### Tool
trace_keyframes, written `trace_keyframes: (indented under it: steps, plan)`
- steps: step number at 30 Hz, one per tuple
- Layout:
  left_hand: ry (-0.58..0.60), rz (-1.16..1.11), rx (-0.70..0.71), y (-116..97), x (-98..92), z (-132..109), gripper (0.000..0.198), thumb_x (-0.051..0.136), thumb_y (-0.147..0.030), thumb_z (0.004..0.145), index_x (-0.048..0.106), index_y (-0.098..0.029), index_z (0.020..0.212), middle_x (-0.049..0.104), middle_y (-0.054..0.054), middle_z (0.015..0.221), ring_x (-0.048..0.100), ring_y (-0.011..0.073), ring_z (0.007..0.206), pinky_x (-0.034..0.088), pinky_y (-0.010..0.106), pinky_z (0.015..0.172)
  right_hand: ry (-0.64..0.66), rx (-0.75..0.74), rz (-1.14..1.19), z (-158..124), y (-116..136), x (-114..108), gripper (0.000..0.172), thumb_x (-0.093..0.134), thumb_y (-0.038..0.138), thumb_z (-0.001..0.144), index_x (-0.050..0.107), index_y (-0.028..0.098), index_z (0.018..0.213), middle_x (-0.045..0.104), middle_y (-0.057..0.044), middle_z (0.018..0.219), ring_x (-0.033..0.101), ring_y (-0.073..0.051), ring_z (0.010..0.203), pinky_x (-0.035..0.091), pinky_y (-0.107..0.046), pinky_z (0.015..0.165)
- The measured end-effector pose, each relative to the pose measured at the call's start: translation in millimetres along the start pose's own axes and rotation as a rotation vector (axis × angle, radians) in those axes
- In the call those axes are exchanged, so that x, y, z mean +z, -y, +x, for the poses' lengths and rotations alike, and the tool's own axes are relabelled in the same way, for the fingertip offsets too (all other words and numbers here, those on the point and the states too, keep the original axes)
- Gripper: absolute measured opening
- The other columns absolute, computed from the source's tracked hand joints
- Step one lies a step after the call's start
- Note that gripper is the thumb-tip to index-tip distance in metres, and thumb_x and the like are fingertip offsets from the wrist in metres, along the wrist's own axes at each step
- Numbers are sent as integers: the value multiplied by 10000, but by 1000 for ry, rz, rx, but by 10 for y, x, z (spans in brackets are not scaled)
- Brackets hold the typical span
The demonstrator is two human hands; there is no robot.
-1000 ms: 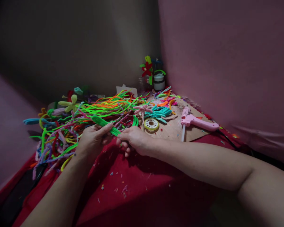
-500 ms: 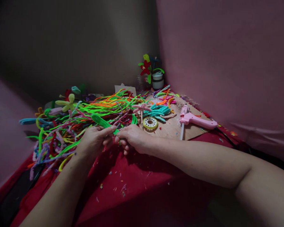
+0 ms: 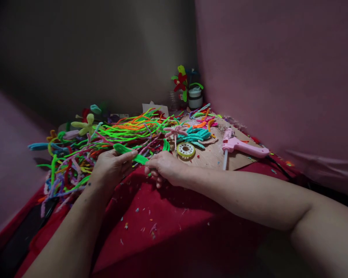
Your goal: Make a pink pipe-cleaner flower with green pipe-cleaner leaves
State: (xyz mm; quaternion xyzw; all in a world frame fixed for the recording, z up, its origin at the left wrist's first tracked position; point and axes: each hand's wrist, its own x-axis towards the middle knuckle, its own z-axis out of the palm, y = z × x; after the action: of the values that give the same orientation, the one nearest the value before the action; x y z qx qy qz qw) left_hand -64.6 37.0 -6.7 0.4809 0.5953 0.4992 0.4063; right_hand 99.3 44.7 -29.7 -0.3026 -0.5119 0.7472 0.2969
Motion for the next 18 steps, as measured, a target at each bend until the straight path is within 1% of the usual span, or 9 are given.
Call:
trace_keyframes:
  steps: [2,4,5,6,7,9,12,15,18]
  plan:
    - [-172,171,162,-11,-69,16,169,659,-315,653,574,-170,677,402,-69,450,365,84,375,302,234,399,-1,10,-6,8,-6,-12,163,483,126,735,536,148,582,368,76,360,313,-45,267,380,-177,292]
    - [-436,430,478,-61,-117,-11,170,639,-298,690,614,-170,798,535,-5,634,489,129,530,403,272,524,-2,22,-20,18,-11,-20,161,484,121,726,533,148,576,371,79,350,315,-47,255,371,-176,282]
    - [-527,570,656,-97,-127,-39,180,633,-278,706,625,-178,855,574,27,750,533,157,645,435,298,623,-6,25,-30,24,-12,-22,164,482,117,724,534,147,572,374,79,345,313,-49,251,366,-176,276]
    - [-545,705,817,-136,-127,-74,192,627,-255,720,634,-193,902,591,52,859,549,186,765,438,326,727,-9,26,-41,28,-10,-22,168,479,112,723,535,146,568,375,78,340,309,-51,247,360,-177,270]
    - [-475,816,948,-173,-119,-111,185,618,-233,735,644,-213,917,602,59,913,542,211,872,420,352,812,-14,26,-52,32,-6,-21,172,476,107,720,536,144,563,378,77,338,308,-52,245,357,-176,266]
    - [-161,958,1077,-225,-86,-167,168,599,-192,758,655,-244,908,637,44,948,522,225,969,386,381,890,-22,21,-75,36,4,-18,178,470,87,704,526,141,544,382,75,333,309,-54,243,353,-174,261]
    - [262,1002,1071,-207,-39,-156,162,561,-170,794,656,-233,908,670,36,947,536,203,970,396,373,889,-20,22,-145,42,14,-24,178,455,68,674,514,141,523,376,74,319,322,-60,238,346,-171,250]
    - [429,1034,1005,-111,-32,-71,150,550,-203,810,661,-217,910,687,44,902,565,189,903,399,376,875,6,27,-238,54,12,-49,171,440,81,669,519,144,532,363,78,308,330,-65,233,344,-167,244]
    - [460,1052,950,-50,-42,-30,145,542,-237,819,672,-231,883,697,25,816,589,168,793,387,379,874,52,21,-293,60,27,-77,166,438,84,668,517,144,534,363,79,301,335,-62,240,357,-160,258]
